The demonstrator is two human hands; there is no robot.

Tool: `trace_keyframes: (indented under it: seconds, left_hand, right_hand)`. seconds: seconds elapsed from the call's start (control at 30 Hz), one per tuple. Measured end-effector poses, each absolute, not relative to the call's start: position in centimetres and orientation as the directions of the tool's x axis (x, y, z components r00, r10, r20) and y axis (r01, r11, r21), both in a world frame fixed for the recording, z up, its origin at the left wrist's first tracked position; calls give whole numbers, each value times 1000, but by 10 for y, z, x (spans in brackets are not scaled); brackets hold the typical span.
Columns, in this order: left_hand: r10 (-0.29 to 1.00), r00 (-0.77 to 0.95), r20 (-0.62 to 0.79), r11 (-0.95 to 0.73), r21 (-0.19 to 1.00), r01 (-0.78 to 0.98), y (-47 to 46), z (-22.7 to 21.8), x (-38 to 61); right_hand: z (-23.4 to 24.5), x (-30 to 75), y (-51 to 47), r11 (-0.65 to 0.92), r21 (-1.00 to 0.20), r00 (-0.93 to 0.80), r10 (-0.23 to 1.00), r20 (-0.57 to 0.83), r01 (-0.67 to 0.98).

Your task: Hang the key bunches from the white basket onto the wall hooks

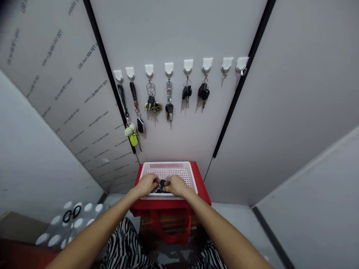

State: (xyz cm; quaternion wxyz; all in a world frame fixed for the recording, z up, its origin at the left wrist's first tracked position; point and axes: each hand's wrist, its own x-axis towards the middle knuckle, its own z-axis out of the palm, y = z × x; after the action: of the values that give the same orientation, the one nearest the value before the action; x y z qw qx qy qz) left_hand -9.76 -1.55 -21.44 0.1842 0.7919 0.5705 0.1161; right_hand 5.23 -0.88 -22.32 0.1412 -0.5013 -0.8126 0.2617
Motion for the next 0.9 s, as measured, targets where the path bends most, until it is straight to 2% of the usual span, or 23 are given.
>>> trace_keyframes:
  seconds: [0.17,0.3,0.5,0.63,0.9]
  left_hand:
    - [963,267,-35,-190,617,763,-8,-211,-95]
    - [970,239,-41,-136,725,675,-1,-205,-92]
    - [981,192,3,-123,778,616,6,-188,-86]
    - [981,193,25,-133,808,573,10,-173,-81]
    - [974,228,-5,-77,934,350,20,-138,-65]
  right_hand:
    - [-222,53,-9,353,-660,-425,904,56,664]
    - [-215,51,-9,335,-758,-373,919,130,560]
    - [-195,49,-10,288,-818,-336,934,124,498]
    - [-185,52,-6,301,-831,-294,940,175,467]
    - [-152,73,14,263,-884,-199,960,199,385]
